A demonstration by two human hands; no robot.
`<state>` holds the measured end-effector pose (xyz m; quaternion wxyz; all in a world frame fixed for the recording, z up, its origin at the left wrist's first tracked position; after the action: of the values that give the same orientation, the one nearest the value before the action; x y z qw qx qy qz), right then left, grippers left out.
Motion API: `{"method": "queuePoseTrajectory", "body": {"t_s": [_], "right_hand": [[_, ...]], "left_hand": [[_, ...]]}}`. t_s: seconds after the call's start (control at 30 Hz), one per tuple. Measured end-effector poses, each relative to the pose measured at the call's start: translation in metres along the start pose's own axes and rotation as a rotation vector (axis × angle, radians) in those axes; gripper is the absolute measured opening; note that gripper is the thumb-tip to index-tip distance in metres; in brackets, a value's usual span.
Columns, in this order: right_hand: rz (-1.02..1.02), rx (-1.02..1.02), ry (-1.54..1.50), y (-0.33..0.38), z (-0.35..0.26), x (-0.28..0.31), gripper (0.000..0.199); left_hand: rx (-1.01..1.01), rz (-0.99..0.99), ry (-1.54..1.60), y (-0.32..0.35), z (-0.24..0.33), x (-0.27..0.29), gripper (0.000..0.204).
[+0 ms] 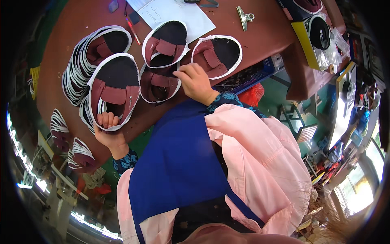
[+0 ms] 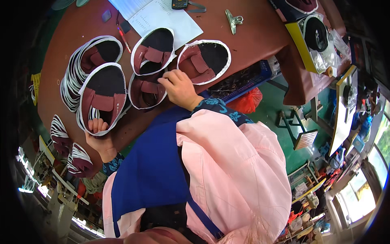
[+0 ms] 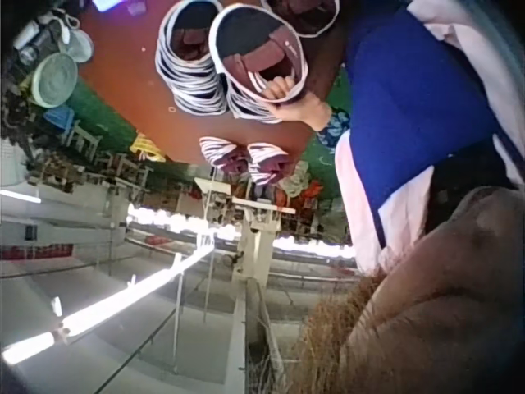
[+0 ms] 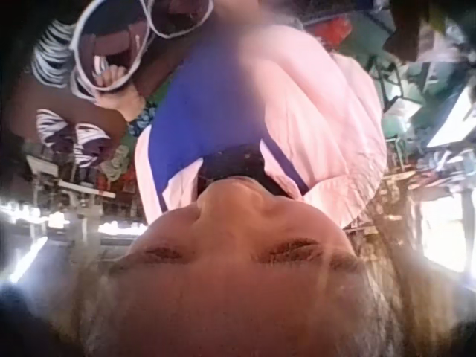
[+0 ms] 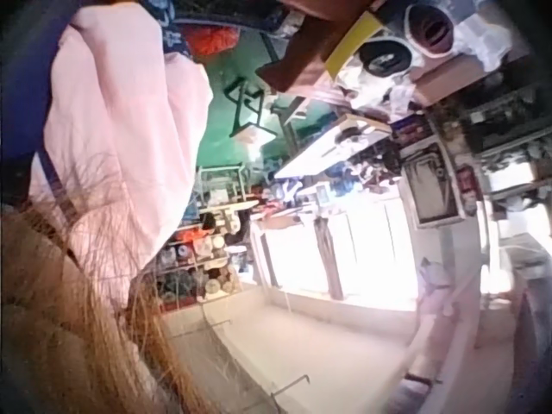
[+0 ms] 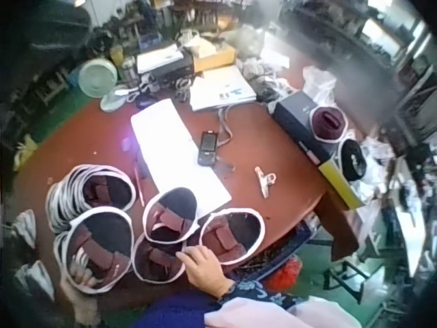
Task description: The worker is assembling, checking, and stacking shoe uppers and components on a factory production floor.
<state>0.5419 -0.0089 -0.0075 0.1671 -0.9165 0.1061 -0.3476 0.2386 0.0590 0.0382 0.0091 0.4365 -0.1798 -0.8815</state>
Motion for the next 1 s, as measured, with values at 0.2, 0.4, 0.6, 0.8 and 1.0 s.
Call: {"method": "queuePoseTrajectory", "body": {"t_s": [0.2,0.4,0.6,0.8,1.0], "right_hand": [[0.258,-0.399,-0.051,0.027,0.037,0.042,0.032],[0.093,-0.467,-0.021,0.043,0.089,0.011,0.012],[0.283,-0.278,0.034,0.015,0.021,0.064,0.014],[0.143,-0.058,-0.382,-0.012,-0.058,0.082,0.02],[-0.249,-0.867,-1.295,0.0,-0.037,0.03,0.03]], "left_hand": [[0.036,0.039,-0.073,-0.008,-0.019,-0.013,0.032],[0.143,-0.012,-0.14,-0.009,-0.055,-0.039,0.038],[0.189,-0.013,-0.169,-0.006,-0.063,-0.042,0.04],[0.229,0.045,-0.618,-0.001,-0.12,-0.058,0.049],[0.082,-0.163,-0.823,0.002,-0.146,-0.117,0.039]]}}
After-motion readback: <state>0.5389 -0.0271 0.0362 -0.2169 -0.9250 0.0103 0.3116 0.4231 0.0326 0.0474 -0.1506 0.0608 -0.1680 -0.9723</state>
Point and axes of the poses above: each hand's wrist, its own y-axis away from the middle knuckle, its own x-axis out of the back of the hand, z = x × y, the point moved 10 cm from there along -y, towards the middle knuckle, and after that the axes turned 4 degrees about -x, right-handed, at the moved point
